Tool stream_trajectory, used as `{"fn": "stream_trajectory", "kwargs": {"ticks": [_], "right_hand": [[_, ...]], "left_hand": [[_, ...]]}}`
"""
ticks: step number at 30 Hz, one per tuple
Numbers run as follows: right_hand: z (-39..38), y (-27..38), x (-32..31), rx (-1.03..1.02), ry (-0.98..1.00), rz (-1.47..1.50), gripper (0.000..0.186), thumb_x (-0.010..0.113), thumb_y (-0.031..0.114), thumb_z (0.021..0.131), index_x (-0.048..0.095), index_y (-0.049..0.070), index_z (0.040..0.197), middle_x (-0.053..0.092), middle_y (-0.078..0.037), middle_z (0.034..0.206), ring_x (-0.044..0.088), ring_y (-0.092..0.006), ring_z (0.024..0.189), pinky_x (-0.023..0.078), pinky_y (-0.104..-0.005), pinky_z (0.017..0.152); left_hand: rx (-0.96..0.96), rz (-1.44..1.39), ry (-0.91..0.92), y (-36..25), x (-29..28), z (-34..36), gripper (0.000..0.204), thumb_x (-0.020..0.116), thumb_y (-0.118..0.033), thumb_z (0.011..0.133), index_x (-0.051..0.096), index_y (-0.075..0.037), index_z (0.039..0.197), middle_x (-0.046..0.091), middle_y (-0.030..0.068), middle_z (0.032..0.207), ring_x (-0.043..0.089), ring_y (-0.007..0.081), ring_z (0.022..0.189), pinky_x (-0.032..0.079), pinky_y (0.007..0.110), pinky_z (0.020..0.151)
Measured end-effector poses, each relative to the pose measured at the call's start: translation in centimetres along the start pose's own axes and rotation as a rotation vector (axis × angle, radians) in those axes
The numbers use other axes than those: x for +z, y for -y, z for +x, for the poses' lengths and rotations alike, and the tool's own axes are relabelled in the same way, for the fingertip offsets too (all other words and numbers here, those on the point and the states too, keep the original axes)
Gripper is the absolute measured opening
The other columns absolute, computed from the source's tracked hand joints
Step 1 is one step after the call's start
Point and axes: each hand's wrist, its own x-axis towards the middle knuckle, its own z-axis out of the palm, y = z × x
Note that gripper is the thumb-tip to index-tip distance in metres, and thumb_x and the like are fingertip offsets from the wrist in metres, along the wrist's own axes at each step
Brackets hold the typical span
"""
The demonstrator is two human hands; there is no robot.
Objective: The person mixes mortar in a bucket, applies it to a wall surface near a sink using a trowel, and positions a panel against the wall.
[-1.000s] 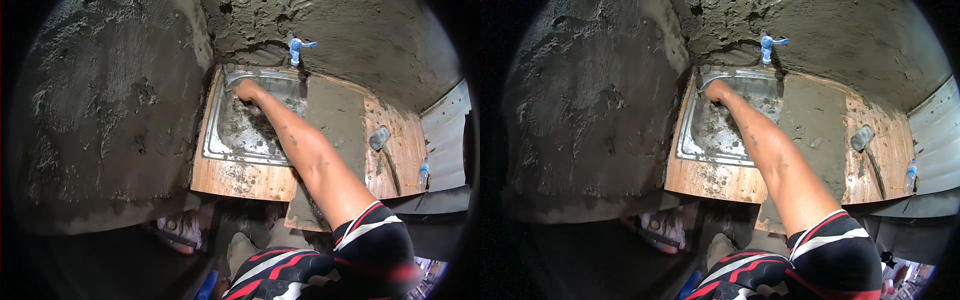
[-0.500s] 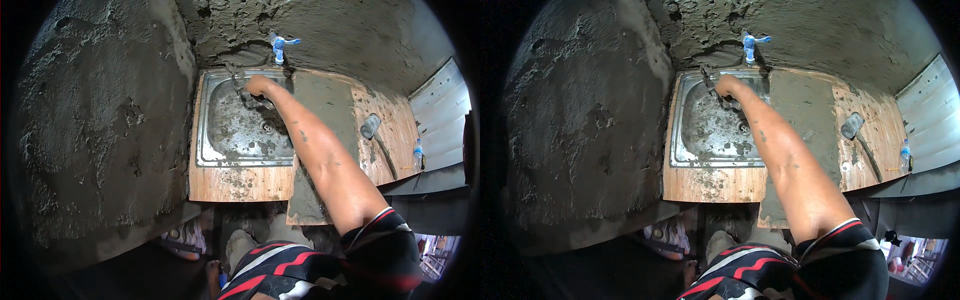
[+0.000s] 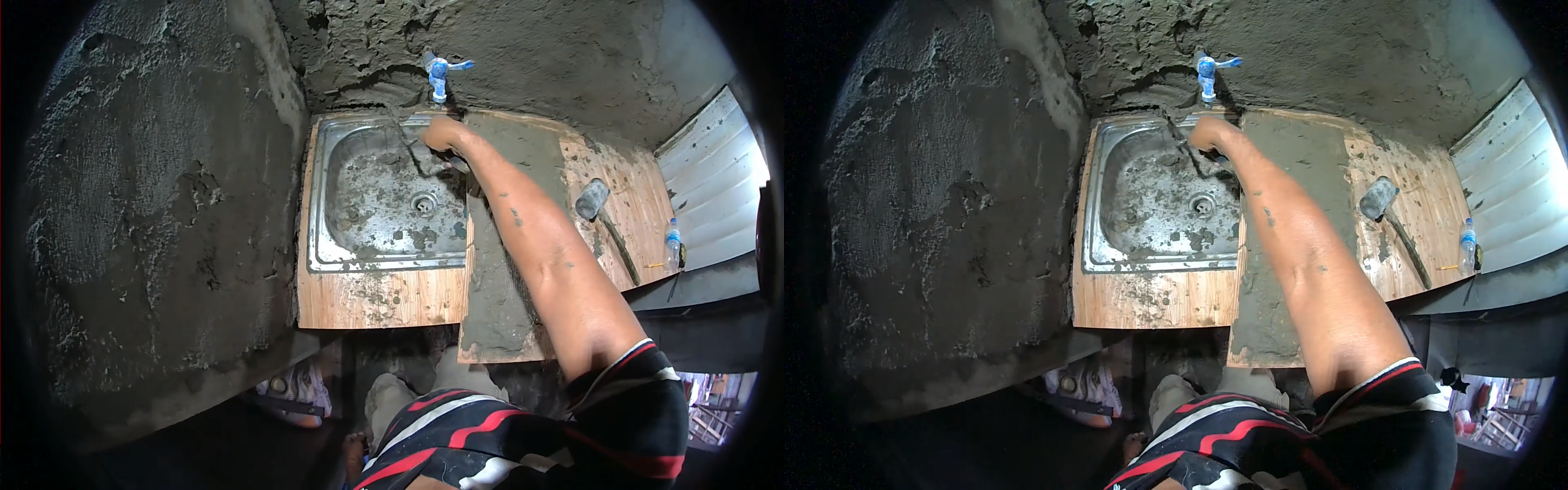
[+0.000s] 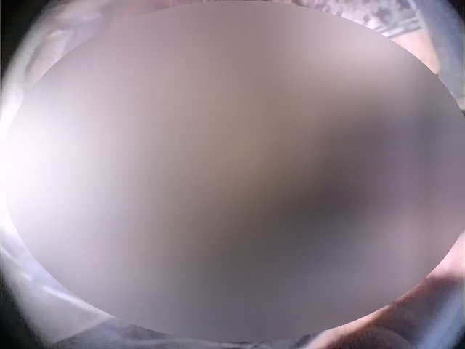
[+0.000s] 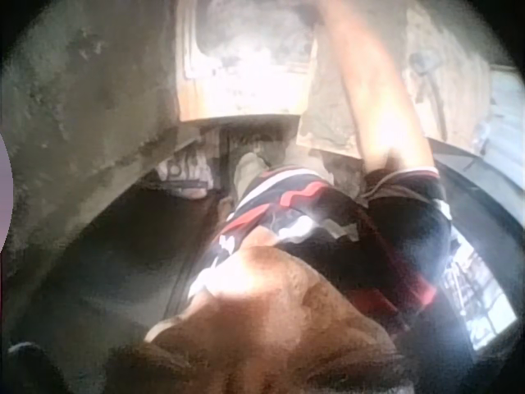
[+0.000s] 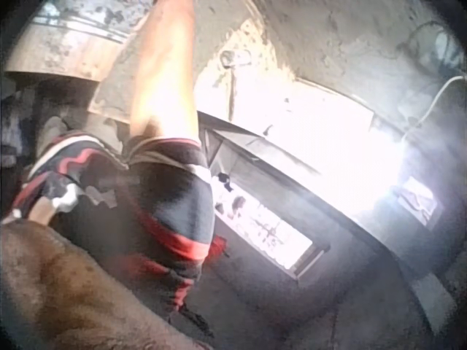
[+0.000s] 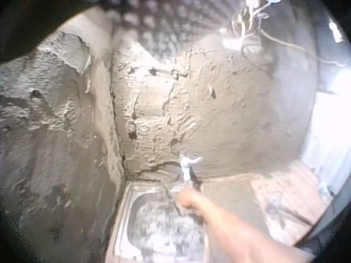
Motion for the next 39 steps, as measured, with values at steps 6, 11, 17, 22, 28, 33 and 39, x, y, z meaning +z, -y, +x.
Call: {"fn": "stream_trajectory", "kwargs": {"ticks": [6,11,17,22,28,33,39], "right_hand": [[-0.2,-1.8,0.9,-0.020,-0.019,-0.036,0.031,0.058,0.012,0.081,0.076,0.007,0.105,0.072,-0.026,0.094,0.070,-0.0455,0.089,0.055,-0.0528,0.076],[-2.1,-0.7,-1.3,0.093,-0.030,0.172,0.031,0.057,0.019,0.086,0.074,-0.003,0.102,0.071,-0.030,0.097,0.070,-0.0465,0.091,0.055,-0.0511,0.079],[-7.3,-4.4,-2.0,0.334,-0.098,0.383,0.038,0.058,0.023,0.087,0.071,-0.012,0.097,0.070,-0.033,0.101,0.071,-0.0459,0.093,0.055,-0.0506,0.081],[-7.9,-5.0,-3.1,0.295,-0.051,0.313,0.035,0.059,0.023,0.088,0.072,-0.008,0.099,0.070,-0.032,0.102,0.071,-0.0457,0.095,0.055,-0.0507,0.083],[-8.8,-3.7,-3.8,0.299,-0.060,0.342,0.032,0.060,0.020,0.090,0.074,-0.006,0.104,0.071,-0.028,0.113,0.069,-0.0432,0.107,0.054,-0.0498,0.093],[-9.5,-4.8,-3.2,0.323,-0.075,0.378,0.031,0.058,0.018,0.092,0.074,-0.006,0.103,0.071,-0.028,0.111,0.069,-0.0432,0.106,0.054,-0.0505,0.093],[-8.8,-5.1,-2.3,0.316,-0.083,0.422,0.029,0.058,0.017,0.091,0.073,-0.007,0.101,0.070,-0.028,0.111,0.069,-0.0438,0.104,0.054,-0.0512,0.091]], "left_hand": [[-0.105,-0.054,-0.058,-1.2,0.9,-0.8,0.015,0.069,-0.017,0.088,0.057,-0.011,0.093,0.063,0.0057,0.078,0.066,0.0211,0.065,0.053,0.038,0.055],[-0.136,0.106,0.010,-1.7,0.1,-1.0,0.020,0.071,-0.022,0.089,0.069,-0.002,0.093,0.071,0.0074,0.081,0.067,0.0197,0.079,0.053,0.037,0.074],[0.095,0.042,0.591,-25.4,2.5,-10.0,0.017,0.067,-0.019,0.099,0.072,-0.002,0.099,0.070,0.0011,0.085,0.062,0.0087,0.075,0.050,0.026,0.069],[0.881,0.537,0.295,-52.9,11.3,-14.5,0.031,0.061,-0.029,0.099,0.073,-0.001,0.108,0.073,0.0161,0.098,0.070,0.0234,0.093,0.053,0.037,0.083],[1.319,0.752,-0.195,-73.3,21.7,1.7,0.040,0.054,-0.014,0.092,0.066,-0.008,0.130,0.068,0.0263,0.121,0.065,0.0426,0.112,0.051,0.049,0.096],[1.282,0.885,-0.257,-79.4,25.8,7.1,0.045,0.054,-0.012,0.089,0.065,-0.012,0.133,0.068,0.0251,0.120,0.065,0.0450,0.111,0.052,0.049,0.095],[1.180,0.935,-0.296,-81.6,26.5,10.0,0.042,0.055,-0.016,0.093,0.065,-0.014,0.134,0.069,0.0229,0.121,0.066,0.0430,0.112,0.053,0.050,0.093]]}}
